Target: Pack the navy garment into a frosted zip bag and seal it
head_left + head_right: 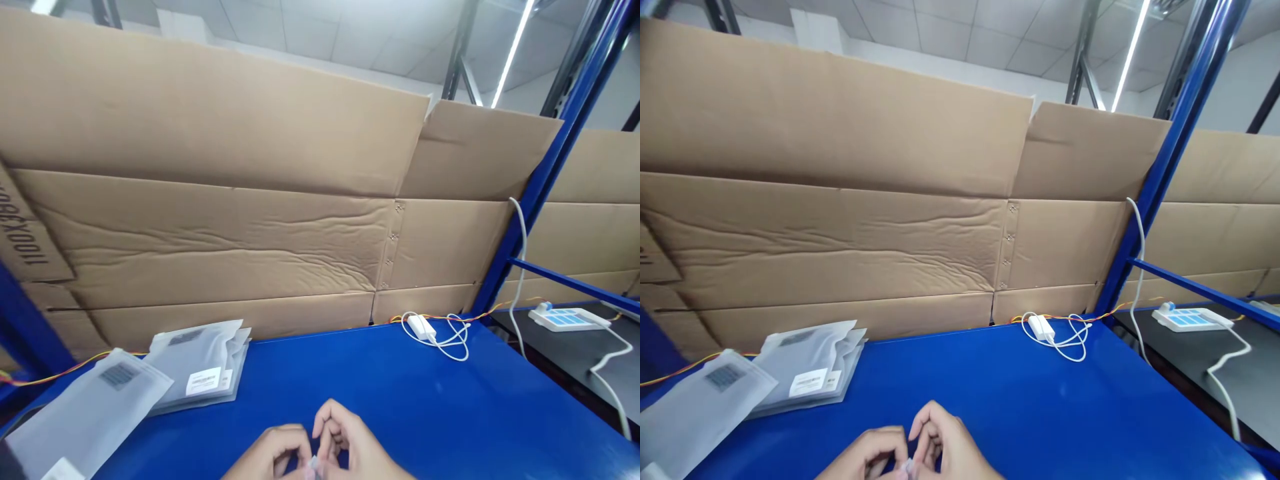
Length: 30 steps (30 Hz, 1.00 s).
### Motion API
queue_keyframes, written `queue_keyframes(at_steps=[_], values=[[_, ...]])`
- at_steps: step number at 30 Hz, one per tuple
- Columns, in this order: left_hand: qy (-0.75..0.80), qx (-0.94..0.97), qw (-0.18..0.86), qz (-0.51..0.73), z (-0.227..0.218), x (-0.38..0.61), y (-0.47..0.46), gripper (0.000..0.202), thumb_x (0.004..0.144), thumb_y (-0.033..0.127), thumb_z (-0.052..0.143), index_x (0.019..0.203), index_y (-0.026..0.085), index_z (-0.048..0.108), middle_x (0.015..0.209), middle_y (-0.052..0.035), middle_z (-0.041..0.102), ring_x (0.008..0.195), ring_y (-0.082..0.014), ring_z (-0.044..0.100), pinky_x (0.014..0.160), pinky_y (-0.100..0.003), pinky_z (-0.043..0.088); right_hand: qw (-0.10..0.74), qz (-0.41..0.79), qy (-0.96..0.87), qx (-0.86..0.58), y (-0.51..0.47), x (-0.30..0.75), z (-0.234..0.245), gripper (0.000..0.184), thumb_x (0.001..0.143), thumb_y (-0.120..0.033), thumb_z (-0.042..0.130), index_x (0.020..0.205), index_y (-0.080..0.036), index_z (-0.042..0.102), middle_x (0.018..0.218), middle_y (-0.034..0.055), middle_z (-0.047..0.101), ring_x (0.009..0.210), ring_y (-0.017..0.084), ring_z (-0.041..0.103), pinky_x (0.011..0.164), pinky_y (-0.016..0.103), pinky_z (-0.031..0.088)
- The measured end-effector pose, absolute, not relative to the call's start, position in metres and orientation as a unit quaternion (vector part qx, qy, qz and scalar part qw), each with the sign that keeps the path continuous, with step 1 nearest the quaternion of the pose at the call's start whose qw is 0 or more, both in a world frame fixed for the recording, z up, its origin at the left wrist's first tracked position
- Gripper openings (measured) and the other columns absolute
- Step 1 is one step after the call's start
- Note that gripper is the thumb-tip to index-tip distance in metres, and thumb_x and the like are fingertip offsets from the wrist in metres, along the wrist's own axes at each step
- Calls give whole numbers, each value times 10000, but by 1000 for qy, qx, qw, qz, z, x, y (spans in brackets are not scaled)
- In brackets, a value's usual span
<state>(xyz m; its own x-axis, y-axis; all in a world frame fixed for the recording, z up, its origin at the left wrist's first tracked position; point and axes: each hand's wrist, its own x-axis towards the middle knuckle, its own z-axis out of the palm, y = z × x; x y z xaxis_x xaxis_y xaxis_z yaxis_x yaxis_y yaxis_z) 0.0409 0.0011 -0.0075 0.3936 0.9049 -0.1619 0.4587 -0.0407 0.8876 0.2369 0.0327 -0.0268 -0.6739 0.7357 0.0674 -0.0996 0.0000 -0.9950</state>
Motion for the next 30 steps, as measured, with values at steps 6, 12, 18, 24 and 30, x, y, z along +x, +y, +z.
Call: queue_keyframes(at_steps=[6,12,18,24,30], values=[[585,701,393,110,22,20,-4,212,836,435,642,788,229,646,816,50,542,762,-154,436,698,-249,332,370,562,-672,-309,45,247,-23,212,722,-74,530,838,-234,452,727,-81,416,633,105,359,584,237,296],[596,710,356,113,18,-6,6,268,868,469,603,780,217,635,813,44,563,745,-152,462,671,-241,353,422,414,-713,-377,100,290,-31,124,775,-166,482,774,-254,394,660,-86,353,589,126,351,569,252,315],[593,706,342,180,7,-9,13,362,905,529,550,774,207,650,691,50,515,635,-137,492,586,-231,349,417,282,-756,-420,93,295,-21,137,813,-112,498,852,-223,568,891,34,576,867,224,549,814,363,428],[569,662,436,218,-5,-16,20,447,869,633,570,827,190,615,644,50,569,470,-97,465,456,-214,316,252,192,-912,-262,41,261,-6,253,893,-274,651,1142,-319,641,1277,66,630,1211,281,555,1054,442,444],[568,632,463,252,-7,-20,23,472,887,657,519,992,208,619,731,52,574,479,-79,470,420,-193,287,158,151,-940,-263,50,261,-18,368,904,-256,652,1265,-327,655,1492,70,556,1400,329,458,1235,557,223]])
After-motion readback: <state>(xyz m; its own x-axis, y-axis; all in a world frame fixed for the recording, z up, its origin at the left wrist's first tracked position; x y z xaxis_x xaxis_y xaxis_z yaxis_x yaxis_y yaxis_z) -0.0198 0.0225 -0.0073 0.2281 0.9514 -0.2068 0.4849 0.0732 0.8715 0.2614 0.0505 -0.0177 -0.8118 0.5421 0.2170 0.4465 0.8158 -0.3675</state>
